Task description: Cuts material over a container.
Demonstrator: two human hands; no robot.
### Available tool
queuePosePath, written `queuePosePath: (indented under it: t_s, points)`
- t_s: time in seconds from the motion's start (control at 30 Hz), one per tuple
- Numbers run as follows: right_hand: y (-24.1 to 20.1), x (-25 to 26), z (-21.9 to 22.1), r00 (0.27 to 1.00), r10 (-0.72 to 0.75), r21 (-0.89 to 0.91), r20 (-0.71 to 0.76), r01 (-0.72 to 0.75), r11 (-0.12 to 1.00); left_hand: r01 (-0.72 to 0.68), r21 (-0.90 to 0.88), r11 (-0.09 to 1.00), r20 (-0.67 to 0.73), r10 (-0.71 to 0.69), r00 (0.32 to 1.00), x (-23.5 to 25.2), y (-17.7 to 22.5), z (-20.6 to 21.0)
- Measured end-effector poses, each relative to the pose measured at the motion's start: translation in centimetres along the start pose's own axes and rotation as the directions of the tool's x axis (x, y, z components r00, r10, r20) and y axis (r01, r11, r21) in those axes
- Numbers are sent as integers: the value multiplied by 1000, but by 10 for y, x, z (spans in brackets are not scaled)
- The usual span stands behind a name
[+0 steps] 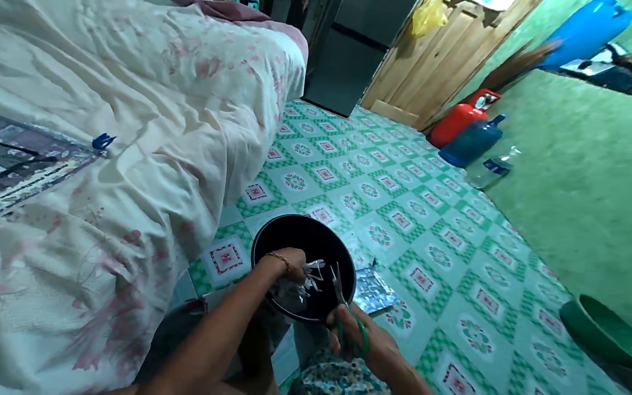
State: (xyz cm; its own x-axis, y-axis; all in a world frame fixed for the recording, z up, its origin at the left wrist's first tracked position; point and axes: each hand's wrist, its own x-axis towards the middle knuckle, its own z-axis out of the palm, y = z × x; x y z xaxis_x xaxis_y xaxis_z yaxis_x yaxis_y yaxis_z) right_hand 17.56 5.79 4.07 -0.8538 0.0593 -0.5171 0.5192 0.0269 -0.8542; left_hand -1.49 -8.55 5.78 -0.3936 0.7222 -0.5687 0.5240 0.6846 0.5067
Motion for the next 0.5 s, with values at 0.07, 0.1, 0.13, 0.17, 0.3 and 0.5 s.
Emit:
queuePosePath:
  t_s: [0.07, 0.1, 0.13, 0.17, 0.3, 0.5]
  points:
    - [-1, -4, -3, 999, 27, -36, 44, -25, 999, 6, 8, 1000, -11, -6, 1000, -1, 0, -2]
    - [-3, -6, -3, 998, 42, -70, 40, -39, 997, 5, 12, 1000, -16, -4, 1000, -2, 1, -3]
    - [-5, -8, -3, 998, 49, -119, 33, -45, 992, 5, 13, 1000, -16, -5, 1000, -3, 2, -6]
    - [-7, -10, -2, 998, 54, -170, 23, -49, 984, 3, 12, 1000, -17, -2, 1000, -5, 4, -7]
    - [-5, -10, -5, 999, 40, -426, 7, -33, 904, 4, 7, 1000, -21, -4, 1000, -8, 7, -10]
    - [-3, -4, -9, 997, 72, -693, 4, -50, 719, -48, -41, 998, 59, 50, 997, -15, 15, -8]
